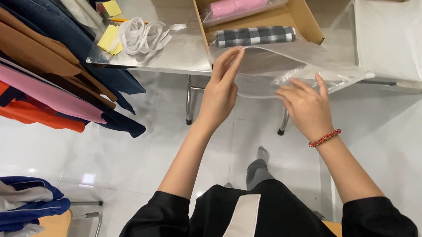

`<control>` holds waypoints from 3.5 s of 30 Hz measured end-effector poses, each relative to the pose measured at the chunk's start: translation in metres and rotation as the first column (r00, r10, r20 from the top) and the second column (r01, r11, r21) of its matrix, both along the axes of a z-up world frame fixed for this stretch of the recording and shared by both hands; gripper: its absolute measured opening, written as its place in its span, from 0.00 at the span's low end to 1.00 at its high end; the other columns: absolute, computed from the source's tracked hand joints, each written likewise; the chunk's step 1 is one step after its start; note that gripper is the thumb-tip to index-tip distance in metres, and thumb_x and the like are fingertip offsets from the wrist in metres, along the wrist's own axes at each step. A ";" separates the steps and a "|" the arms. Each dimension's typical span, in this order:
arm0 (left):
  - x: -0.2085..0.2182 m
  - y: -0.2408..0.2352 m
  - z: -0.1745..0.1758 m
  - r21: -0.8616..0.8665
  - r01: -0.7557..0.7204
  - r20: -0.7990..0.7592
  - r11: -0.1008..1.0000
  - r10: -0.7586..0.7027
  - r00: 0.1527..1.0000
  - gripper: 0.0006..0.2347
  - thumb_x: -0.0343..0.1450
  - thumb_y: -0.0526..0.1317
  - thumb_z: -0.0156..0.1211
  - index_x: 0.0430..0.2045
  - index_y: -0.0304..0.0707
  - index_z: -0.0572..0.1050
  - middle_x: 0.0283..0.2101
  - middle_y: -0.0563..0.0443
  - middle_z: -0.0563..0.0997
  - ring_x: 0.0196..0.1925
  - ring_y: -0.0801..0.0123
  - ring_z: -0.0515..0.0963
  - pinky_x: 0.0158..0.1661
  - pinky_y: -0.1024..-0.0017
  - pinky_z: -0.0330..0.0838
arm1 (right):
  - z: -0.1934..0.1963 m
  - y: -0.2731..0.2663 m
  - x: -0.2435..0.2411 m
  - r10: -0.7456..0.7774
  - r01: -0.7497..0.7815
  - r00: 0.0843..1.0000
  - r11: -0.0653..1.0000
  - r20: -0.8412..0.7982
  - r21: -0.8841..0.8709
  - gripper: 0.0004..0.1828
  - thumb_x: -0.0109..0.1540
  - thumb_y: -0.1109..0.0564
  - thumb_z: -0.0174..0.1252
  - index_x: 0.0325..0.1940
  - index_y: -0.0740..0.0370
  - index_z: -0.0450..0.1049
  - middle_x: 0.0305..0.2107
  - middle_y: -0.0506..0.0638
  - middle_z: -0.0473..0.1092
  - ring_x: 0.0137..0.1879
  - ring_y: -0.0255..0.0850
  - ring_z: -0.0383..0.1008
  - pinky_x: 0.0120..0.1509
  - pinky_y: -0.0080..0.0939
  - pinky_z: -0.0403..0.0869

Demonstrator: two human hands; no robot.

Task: The person places a plastic-wrapped item into a cardboard box, closes the box, and ties it with a white ribbon. They then open another box, remove a folded plaid garment from a plastic bag, and hang it on a clothing rack.

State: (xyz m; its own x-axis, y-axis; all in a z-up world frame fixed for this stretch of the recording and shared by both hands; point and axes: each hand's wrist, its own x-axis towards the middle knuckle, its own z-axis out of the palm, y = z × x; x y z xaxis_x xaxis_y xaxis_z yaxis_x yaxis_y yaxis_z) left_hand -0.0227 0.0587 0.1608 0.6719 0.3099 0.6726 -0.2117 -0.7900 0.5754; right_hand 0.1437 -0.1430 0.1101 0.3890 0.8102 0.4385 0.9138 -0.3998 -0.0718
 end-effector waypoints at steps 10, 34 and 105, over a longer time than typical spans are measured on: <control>-0.003 -0.002 0.002 -0.014 0.026 0.020 1.000 -0.026 0.999 0.36 0.71 0.12 0.42 0.77 0.40 0.57 0.77 0.48 0.58 0.80 0.51 0.65 0.75 0.52 0.70 | 0.069 0.026 -0.003 -0.102 -0.003 0.858 0.979 -0.503 -0.204 0.34 0.76 0.29 0.39 0.51 0.51 0.84 0.34 0.51 0.84 0.47 0.53 0.85 0.64 0.60 0.76; 0.086 0.098 0.003 -0.179 -0.174 0.035 0.969 0.183 0.983 0.21 0.75 0.25 0.56 0.62 0.48 0.78 0.73 0.48 0.68 0.73 0.48 0.74 0.63 0.54 0.78 | -0.174 0.299 0.216 -0.051 -0.084 0.960 0.884 -0.274 -0.459 0.65 0.54 0.39 0.72 0.86 0.46 0.40 0.78 0.55 0.48 0.84 0.55 0.40 0.75 0.91 0.46; 0.168 0.297 -0.128 -0.083 -0.903 -0.415 0.422 0.809 0.417 0.11 0.83 0.55 0.51 0.39 0.60 0.79 0.16 0.56 0.77 0.32 0.50 0.84 0.41 0.54 0.78 | -0.084 0.177 0.365 0.486 -0.527 0.802 0.849 0.347 0.030 0.13 0.72 0.47 0.46 0.52 0.33 0.78 0.60 0.34 0.74 0.70 0.30 0.68 0.86 0.67 0.51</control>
